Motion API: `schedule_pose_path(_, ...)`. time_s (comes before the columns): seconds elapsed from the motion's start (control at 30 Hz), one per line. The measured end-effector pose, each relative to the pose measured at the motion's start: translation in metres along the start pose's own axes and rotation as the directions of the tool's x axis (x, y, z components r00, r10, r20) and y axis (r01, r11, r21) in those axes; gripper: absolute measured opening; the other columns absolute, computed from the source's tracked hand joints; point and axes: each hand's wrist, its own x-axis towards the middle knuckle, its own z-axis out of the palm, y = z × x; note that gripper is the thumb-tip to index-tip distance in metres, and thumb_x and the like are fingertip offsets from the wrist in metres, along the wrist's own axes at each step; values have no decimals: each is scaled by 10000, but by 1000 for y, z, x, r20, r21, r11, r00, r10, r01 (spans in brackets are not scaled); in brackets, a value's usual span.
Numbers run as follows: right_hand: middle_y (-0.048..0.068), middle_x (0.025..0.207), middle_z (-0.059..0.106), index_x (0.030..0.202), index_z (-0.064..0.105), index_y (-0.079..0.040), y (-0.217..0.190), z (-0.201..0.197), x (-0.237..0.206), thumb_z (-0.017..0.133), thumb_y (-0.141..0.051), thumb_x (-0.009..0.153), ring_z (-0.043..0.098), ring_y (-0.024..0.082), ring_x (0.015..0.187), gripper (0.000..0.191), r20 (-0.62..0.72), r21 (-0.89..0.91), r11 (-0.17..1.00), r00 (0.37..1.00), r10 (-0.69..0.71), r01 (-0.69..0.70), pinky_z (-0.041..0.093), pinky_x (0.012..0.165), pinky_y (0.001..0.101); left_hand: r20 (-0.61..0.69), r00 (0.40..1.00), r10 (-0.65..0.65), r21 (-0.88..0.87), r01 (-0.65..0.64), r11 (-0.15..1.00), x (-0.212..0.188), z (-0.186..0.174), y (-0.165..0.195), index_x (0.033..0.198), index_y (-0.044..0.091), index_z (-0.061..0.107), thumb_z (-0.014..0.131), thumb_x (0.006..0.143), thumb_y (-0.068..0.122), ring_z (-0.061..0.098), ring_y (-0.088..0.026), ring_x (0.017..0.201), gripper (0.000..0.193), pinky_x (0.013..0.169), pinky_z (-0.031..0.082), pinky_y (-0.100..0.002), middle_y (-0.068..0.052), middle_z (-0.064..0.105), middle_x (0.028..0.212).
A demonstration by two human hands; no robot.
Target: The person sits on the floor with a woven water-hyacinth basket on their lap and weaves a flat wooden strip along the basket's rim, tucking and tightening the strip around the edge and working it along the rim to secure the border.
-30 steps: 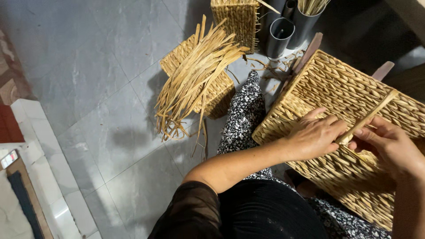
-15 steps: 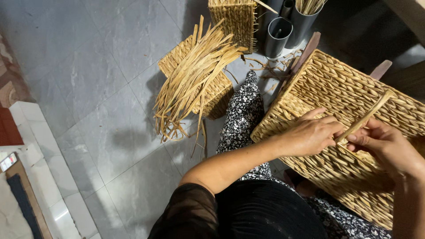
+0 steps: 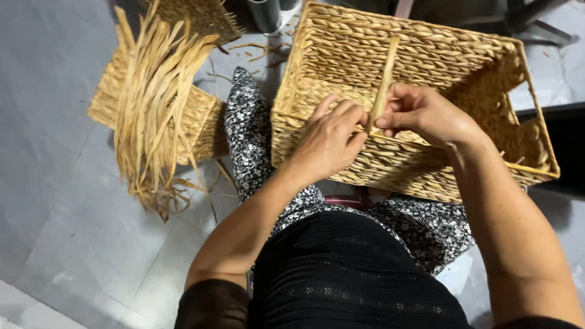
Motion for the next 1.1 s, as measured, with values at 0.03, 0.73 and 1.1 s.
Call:
schedule_pose_path(0.03,58,872,705,1038,674,-5,-1,0,0,732,-20,889,657,139,778,160,-7,-9,1000,1000,3,-3,560,737,286,-10,1000,20,-6,-20,1000,0,0,1,981,66,609,712,897,191,683,-210,986,183,1219,258,-534,-65,651,998)
schedule_pose_path(0.73,20,894,740,1012,692,-32,14,-4,7,725,-1,879,696,95,838,141,-11,-62,997,999,-35,34,583,808,256,-166,983,73,55,-65,996,0,17,6,1082,64,522,841,780,154,650,-260,1025,448,1167,323,-513,-68,598,1007)
schedule_pose_path(1.1,15,909,769,1003,775,-42,8,-3,-2,745,-139,888,675,84,865,153,30,-186,983,999,19,-13,551,847,261,-106,991,87,-73,-95,993,-2,9,-2,1017,85,625,698,973,188,669,-239,954,134,1214,305,-511,-44,648,954)
